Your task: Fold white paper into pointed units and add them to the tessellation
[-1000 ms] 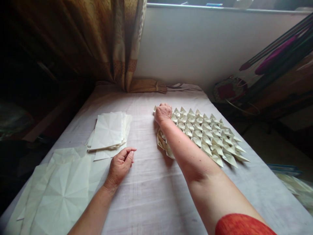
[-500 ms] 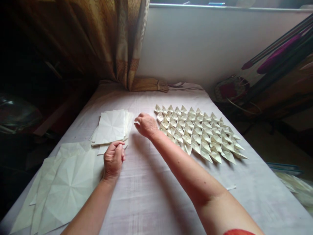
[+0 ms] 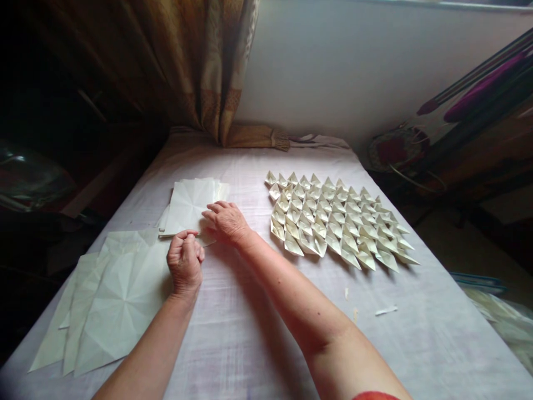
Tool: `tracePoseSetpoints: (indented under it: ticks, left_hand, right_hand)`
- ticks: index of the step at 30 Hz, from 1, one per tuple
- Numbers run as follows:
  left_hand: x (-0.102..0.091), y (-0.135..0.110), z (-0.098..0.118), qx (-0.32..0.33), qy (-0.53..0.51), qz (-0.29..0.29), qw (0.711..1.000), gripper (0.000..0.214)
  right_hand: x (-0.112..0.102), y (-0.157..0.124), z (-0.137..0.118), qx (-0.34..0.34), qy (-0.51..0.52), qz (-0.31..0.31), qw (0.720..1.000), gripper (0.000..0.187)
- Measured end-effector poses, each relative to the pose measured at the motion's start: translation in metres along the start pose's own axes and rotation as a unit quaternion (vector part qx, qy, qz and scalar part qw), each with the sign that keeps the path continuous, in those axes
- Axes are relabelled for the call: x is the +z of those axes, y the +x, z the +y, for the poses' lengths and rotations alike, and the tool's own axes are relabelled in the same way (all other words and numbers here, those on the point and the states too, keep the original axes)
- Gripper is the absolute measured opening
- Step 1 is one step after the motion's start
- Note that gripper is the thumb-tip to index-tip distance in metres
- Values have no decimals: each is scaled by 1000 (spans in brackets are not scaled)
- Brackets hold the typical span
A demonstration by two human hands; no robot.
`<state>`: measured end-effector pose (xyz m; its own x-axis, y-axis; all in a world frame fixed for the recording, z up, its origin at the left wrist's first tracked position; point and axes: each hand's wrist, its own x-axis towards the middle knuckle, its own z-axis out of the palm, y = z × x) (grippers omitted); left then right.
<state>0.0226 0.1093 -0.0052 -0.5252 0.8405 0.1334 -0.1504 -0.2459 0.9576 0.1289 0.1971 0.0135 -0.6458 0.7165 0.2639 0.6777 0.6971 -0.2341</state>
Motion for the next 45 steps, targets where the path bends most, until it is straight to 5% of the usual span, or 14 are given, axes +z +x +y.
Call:
tracePoseSetpoints:
  ticks: [7, 25, 38, 45]
  left_hand:
    - [-1, -1, 0, -2, 3, -8, 1000, 10]
    - [-2, 1, -4, -9, 13, -33, 999, 12]
    - [-1, 0, -3, -3, 27, -34, 999, 15]
    - [-1, 0, -1, 14, 49, -38, 998, 15]
  right_hand:
    - [1, -5, 0, -26, 4, -21, 999, 19]
    - [2, -2, 11, -95, 3, -63, 993, 13]
    - [5, -11, -1, 131, -7, -6, 991, 24]
    - [-9, -24, -4, 130, 23, -20, 991, 19]
